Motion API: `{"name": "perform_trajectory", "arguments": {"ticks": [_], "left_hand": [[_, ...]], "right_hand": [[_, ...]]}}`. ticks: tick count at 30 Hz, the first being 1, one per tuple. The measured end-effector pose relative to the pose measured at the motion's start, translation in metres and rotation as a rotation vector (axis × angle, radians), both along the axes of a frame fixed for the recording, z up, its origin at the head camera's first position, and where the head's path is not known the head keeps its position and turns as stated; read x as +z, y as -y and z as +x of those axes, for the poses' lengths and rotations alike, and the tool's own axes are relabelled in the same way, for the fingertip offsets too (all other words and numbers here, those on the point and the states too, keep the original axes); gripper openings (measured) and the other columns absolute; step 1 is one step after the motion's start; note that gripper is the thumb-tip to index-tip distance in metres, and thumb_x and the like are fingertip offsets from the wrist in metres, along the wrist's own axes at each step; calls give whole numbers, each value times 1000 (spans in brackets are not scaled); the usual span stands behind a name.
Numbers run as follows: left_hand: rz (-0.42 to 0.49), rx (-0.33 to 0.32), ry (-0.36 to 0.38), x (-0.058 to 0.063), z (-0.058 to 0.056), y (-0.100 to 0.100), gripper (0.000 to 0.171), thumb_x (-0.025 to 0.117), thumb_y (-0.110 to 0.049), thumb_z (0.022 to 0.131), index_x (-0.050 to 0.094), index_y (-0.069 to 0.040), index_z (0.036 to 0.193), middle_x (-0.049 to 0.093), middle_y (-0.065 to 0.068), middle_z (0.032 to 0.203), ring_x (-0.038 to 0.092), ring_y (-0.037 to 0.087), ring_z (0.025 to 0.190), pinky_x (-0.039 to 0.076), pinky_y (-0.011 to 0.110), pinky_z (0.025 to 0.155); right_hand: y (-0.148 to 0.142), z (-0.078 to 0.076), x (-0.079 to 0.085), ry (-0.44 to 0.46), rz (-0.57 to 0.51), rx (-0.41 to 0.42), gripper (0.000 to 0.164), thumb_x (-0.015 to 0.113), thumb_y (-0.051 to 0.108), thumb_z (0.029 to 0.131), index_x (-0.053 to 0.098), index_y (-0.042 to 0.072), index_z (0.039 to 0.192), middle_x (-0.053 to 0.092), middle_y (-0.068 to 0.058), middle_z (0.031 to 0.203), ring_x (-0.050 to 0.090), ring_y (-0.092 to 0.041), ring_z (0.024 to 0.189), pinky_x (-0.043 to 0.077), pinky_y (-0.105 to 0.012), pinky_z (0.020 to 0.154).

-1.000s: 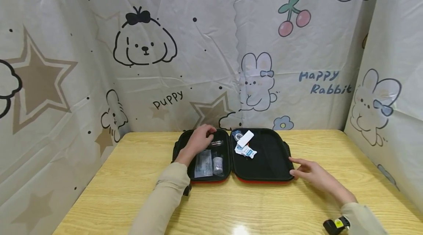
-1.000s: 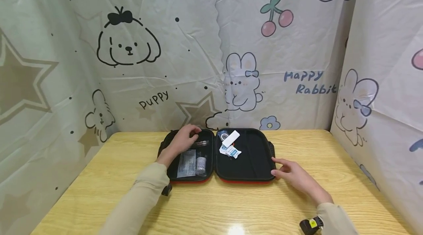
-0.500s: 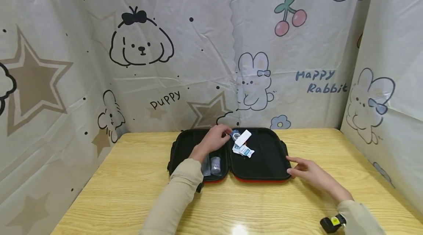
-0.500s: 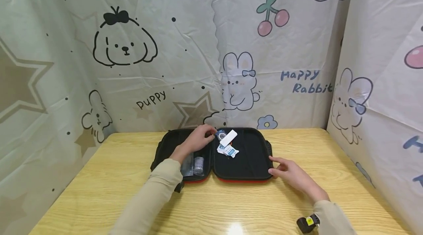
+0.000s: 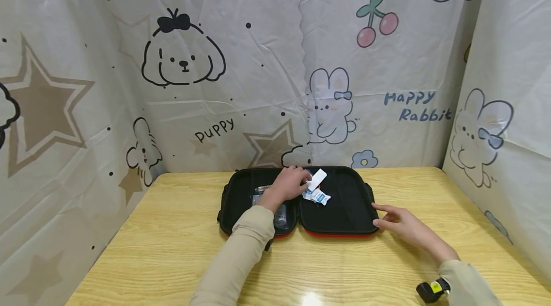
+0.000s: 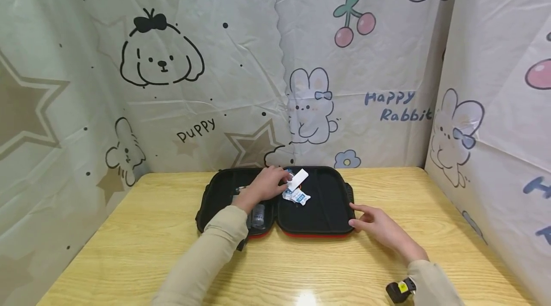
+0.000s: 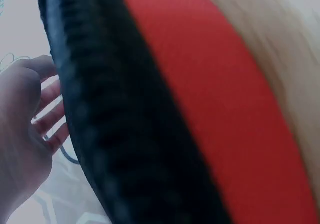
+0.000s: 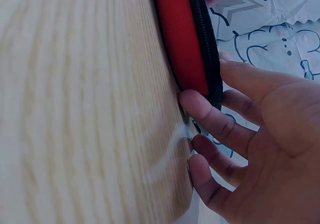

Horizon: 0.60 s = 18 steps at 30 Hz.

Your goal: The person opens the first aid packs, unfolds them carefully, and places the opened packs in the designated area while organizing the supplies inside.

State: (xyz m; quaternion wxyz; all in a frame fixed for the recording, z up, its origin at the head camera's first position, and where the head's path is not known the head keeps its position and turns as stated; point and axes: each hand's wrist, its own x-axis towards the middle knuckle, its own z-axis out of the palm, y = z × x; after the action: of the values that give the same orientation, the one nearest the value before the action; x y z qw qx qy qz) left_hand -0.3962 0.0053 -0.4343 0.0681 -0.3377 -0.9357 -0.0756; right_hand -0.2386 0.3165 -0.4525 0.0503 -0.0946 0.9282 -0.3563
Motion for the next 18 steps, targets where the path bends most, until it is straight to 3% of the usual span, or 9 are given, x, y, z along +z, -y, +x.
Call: {"name": "perform_trajectory", "arguments": {"ticks": [3,6,14,18], "left_hand": [[-63,9,-29,-1,2,-2,24,60,-31,98,69,-24,120,67,-4,115,55,20,106,43,37,95],[-54,30,-28,-1,3,-3,27,62,-33,97,69,-24,121,70,-7,111,55,19,107,42,38,96],[30,90,-3,-6,1,-5,20,68,-31,93,75,-29,111,74,-13,96,54,17,100,39,41,95],[152,83,41,-10,-1,-2,18,70,-24,92,77,-28,108,74,-11,93,54,16,95,38,40,91]], "right_hand": [[0,-1,0,3,2,-2,66,64,36,96,43,2,149,71,1,87,62,-12,86,41,-33,83],[1,0,0,1,-5,-4,66,64,36,96,43,1,148,70,1,87,61,-13,85,40,-30,79],[1,1,0,-4,-40,6,65,65,32,96,43,0,148,71,0,85,60,-11,81,39,-25,75],[0,1,0,-5,-51,10,65,65,32,96,42,-1,148,71,-1,86,59,-10,80,37,-24,73]]}}
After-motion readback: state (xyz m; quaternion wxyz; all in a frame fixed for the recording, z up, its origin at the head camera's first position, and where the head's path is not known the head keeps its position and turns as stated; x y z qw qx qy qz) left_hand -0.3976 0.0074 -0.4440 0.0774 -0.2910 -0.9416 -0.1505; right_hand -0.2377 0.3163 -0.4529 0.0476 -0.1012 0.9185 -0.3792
